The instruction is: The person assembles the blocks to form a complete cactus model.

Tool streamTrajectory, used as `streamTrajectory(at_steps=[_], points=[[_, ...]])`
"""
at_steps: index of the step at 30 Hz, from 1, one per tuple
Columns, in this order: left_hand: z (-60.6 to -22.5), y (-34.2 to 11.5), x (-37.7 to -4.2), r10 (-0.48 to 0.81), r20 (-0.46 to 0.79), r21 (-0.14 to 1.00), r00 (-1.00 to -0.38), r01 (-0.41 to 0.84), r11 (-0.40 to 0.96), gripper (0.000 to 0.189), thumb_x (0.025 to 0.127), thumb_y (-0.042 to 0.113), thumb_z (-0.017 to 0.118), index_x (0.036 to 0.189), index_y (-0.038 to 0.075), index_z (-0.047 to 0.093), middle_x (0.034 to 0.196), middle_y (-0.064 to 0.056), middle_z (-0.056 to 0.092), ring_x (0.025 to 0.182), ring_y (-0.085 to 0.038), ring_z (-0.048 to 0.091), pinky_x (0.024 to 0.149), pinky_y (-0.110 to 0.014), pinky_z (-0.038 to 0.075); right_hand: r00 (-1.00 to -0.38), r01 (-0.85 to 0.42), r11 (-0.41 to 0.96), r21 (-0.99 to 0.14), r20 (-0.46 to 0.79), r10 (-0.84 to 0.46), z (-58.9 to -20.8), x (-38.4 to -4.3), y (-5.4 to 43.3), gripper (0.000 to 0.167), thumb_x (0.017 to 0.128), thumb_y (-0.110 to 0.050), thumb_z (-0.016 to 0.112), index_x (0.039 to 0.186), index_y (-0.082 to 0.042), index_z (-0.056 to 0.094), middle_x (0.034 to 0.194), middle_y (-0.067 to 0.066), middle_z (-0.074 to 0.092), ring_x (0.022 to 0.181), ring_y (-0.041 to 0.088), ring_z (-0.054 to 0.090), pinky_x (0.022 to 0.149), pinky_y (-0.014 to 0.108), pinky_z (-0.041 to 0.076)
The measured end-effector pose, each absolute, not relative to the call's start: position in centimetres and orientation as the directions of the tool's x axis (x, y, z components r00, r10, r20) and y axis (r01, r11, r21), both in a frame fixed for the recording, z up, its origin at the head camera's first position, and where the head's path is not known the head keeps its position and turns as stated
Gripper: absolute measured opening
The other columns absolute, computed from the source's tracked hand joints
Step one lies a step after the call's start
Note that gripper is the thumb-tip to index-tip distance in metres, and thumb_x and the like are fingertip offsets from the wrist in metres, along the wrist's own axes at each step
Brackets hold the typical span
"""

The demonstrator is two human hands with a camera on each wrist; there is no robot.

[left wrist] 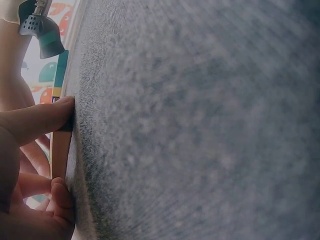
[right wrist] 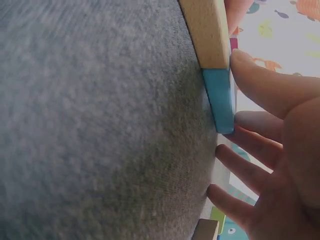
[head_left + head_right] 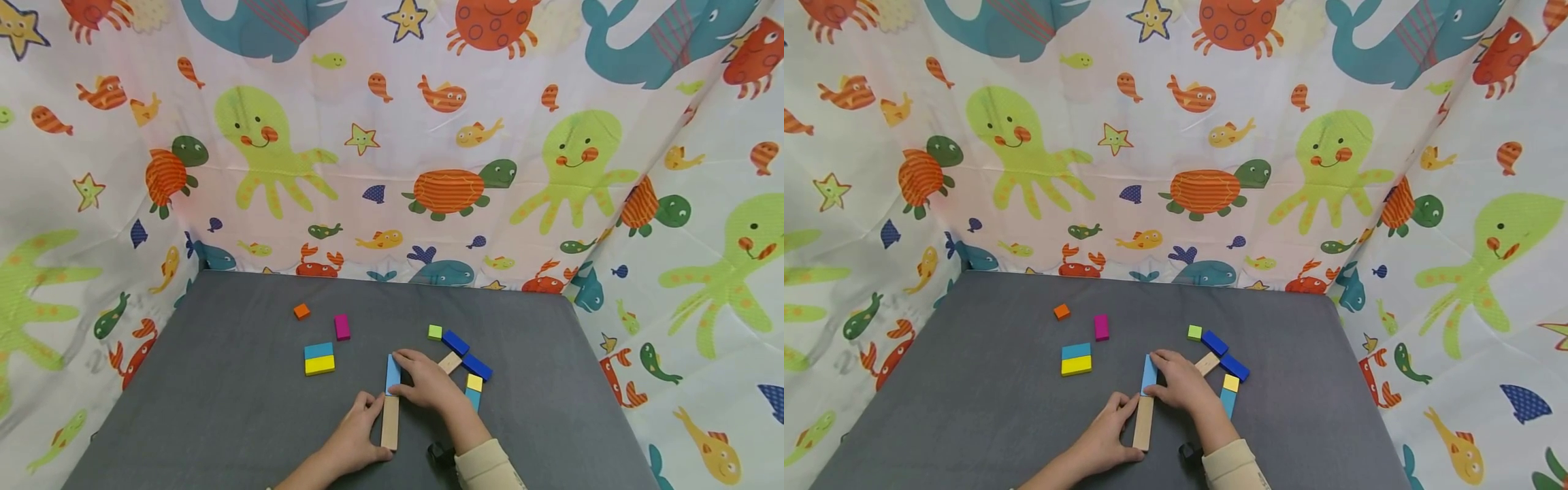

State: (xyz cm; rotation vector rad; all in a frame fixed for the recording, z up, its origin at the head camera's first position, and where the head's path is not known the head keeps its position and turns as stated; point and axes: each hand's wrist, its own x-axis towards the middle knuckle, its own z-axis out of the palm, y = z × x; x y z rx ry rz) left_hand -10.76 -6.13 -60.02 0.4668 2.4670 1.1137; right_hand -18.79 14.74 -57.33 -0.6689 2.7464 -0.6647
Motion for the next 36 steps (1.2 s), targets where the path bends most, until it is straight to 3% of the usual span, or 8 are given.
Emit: streamTrajectory(at_steps=[13, 17, 21, 25, 28, 32, 36], points=[[-59.7, -5.9, -11.1, 0.449, -0.243, 0.736, -0.860, 0.138, 0.663, 0.104, 0.079, 0.030, 0.096, 0.161, -0.001, 0.040, 0.128, -0.005, 0.043, 0.099, -0.017, 0.051, 0.083, -0.034, 0.049, -0.875, -0.371, 0.786, -0.494, -0.098, -0.475, -57.6, -18.6, 14.6, 0.075, 0.097, -0.039, 0.078, 0.159, -0.008, 0.049, 0.163, 0.013, 0.048, 0.150, 0.036, 0.046, 0.118, 0.057, 0.040], [-59.7, -6.3, -11.3, 0.457, -0.236, 0.777, -0.858, 0.116, 0.619, 0.107, 0.083, 0.038, 0.092, 0.164, -0.001, 0.034, 0.133, -0.008, 0.044, 0.089, -0.012, 0.051, 0.075, -0.029, 0.047, -0.876, -0.354, 0.767, -0.535, -0.097, -0.472, -57.6, -18.7, 14.7, 0.073, 0.099, -0.041, 0.075, 0.160, -0.012, 0.049, 0.167, 0.013, 0.043, 0.152, 0.037, 0.042, 0.118, 0.059, 0.039], [-59.6, -6.9, -11.7, 0.450, -0.146, 0.797, -0.881, 0.164, 0.581, 0.093, 0.092, 0.041, 0.083, 0.162, 0.000, 0.038, 0.138, -0.011, 0.047, 0.079, -0.012, 0.051, 0.066, -0.027, 0.045, -0.876, -0.343, 0.745, -0.572, -0.092, -0.474, -57.5, -18.7, 14.9, 0.070, 0.100, -0.041, 0.074, 0.159, -0.012, 0.050, 0.166, 0.013, 0.043, 0.152, 0.039, 0.042, 0.117, 0.060, 0.039], [-59.6, -7.1, -12.3, 0.472, -0.037, 0.721, -0.881, 0.303, 0.623, 0.077, 0.096, 0.037, 0.079, 0.158, 0.005, 0.049, 0.149, -0.012, 0.050, 0.112, -0.021, 0.062, 0.092, -0.041, 0.056, -0.879, -0.342, 0.740, -0.580, -0.081, -0.470, -57.3, -18.7, 15.0, 0.068, 0.101, -0.040, 0.073, 0.159, -0.012, 0.051, 0.164, 0.014, 0.045, 0.151, 0.040, 0.043, 0.117, 0.061, 0.040], [-59.6, -7.3, -12.8, 0.509, -0.010, 0.663, -0.861, 0.375, 0.647, 0.074, 0.096, 0.037, 0.078, 0.159, 0.010, 0.050, 0.159, -0.009, 0.047, 0.138, -0.033, 0.053, 0.112, -0.059, 0.045, -0.885, -0.338, 0.740, -0.581, -0.070, -0.460, -57.3, -18.6, 15.2, 0.064, 0.103, -0.038, 0.071, 0.159, -0.013, 0.051, 0.164, 0.015, 0.046, 0.150, 0.040, 0.044, 0.116, 0.061, 0.041], [-59.8, -7.6, -13.4, 0.567, -0.016, 0.608, -0.823, 0.443, 0.659, 0.075, 0.097, 0.044, 0.075, 0.161, 0.017, 0.048, 0.167, -0.004, 0.041, 0.143, -0.037, 0.048, 0.115, -0.066, 0.039, -0.896, -0.330, 0.738, -0.589, -0.051, -0.442, -57.0, -18.4, 15.4, 0.057, 0.106, -0.031, 0.067, 0.158, -0.012, 0.051, 0.163, 0.015, 0.047, 0.150, 0.040, 0.045, 0.116, 0.062, 0.040], [-60.0, -7.8, -13.7, 0.620, -0.013, 0.537, -0.785, 0.517, 0.666, 0.076, 0.098, 0.051, 0.072, 0.163, 0.022, 0.045, 0.172, 0.000, 0.035, 0.134, -0.030, 0.049, 0.110, -0.060, 0.042, -0.900, -0.340, 0.734, -0.588, -0.023, -0.435, -56.6, -18.2, 15.5, 0.054, 0.108, -0.031, 0.064, 0.157, -0.012, 0.053, 0.161, 0.014, 0.050, 0.149, 0.039, 0.046, 0.116, 0.061, 0.041]])
